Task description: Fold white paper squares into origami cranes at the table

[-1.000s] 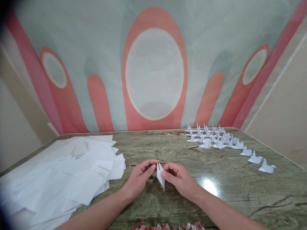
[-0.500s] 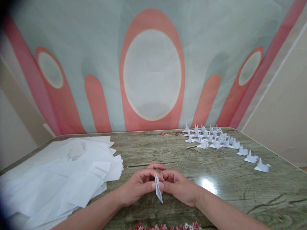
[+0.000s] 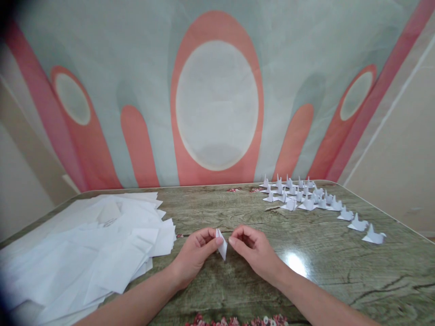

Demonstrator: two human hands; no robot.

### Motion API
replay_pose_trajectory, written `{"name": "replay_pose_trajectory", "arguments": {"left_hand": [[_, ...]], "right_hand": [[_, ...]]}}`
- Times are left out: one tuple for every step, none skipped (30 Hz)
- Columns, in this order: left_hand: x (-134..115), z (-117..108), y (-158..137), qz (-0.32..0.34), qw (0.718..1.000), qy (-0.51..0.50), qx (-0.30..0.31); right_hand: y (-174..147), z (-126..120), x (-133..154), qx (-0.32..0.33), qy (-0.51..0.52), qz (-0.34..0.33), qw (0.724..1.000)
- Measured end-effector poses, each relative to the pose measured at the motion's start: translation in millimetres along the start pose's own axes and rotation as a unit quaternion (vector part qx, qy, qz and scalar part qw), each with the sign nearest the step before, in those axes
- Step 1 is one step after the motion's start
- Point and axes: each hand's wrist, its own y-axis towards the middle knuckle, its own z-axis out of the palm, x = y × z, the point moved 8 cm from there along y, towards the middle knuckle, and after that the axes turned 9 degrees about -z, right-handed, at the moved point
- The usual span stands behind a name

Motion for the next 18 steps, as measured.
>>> {"name": "replay_pose_trajectory", "arguments": {"left_hand": [[1.7,0.0,0.6,-0.002,1.0,0.01,-0.008],[2.8,0.2,0.8,-0.004,1.0,0.02,-0.015],[3.6,0.8,0.7,-0.005,0.999,0.029,-0.02],[4.0,1.4,0.4,-0.006,0.999,0.037,-0.022],[4.1,2.0,0.1,-0.007,0.999,0.042,-0.023],[4.1,2.5,-0.1,-0.008,0.999,0.045,-0.023],[4.2,2.6,-0.1,-0.009,0.999,0.047,-0.021],[4.7,2.7,0.1,-0.011,0.999,0.049,-0.019],[5.4,2.6,0.5,-0.014,0.998,0.051,-0.016],[6.1,2.4,0.9,-0.016,0.998,0.052,-0.013],[6.9,2.4,1.3,-0.017,0.998,0.053,-0.009],[7.5,2.6,1.7,-0.016,0.998,0.053,-0.005],[8.0,3.1,2.0,-0.015,0.999,0.052,0.001],[8.4,3.7,2.1,-0.014,0.999,0.051,0.005],[8.6,4.4,2.0,-0.014,0.999,0.05,0.009],[8.7,5.0,1.9,-0.014,0.999,0.05,0.011],[8.5,5.6,1.7,-0.015,0.999,0.05,0.013],[8.2,6.0,1.4,-0.015,0.999,0.05,0.012]], "right_hand": [[0.3,-3.2,0.4,-0.014,-0.021,-0.009,1.0],[0.1,-4.7,0.6,-0.023,-0.036,-0.017,0.999],[-0.4,-4.9,0.6,-0.026,-0.046,-0.023,0.998],[-1.0,-4.3,0.2,-0.027,-0.052,-0.026,0.998],[-1.7,-2.9,-0.5,-0.024,-0.055,-0.026,0.998],[-2.3,-1.5,-1.5,-0.021,-0.056,-0.024,0.998],[-2.8,-0.2,-2.2,-0.017,-0.056,-0.022,0.998],[-3.1,0.6,-2.6,-0.015,-0.055,-0.021,0.998],[-3.2,0.7,-2.2,-0.015,-0.056,-0.024,0.998],[-3.1,0.6,-1.1,-0.015,-0.057,-0.03,0.998],[-3.0,0.3,0.8,-0.014,-0.059,-0.04,0.997],[-2.8,-0.1,3.6,-0.013,-0.062,-0.053,0.997],[-2.7,-0.1,7.0,-0.009,-0.066,-0.069,0.995],[-2.7,0.2,10.7,-0.004,-0.072,-0.086,0.994],[-2.9,1.0,14.7,0.004,-0.079,-0.104,0.991],[-3.3,2.0,18.4,0.012,-0.088,-0.121,0.989],[-3.8,2.7,21.8,0.016,-0.097,-0.136,0.986],[-4.3,3.4,24.4,0.02,-0.108,-0.148,0.983]]}}
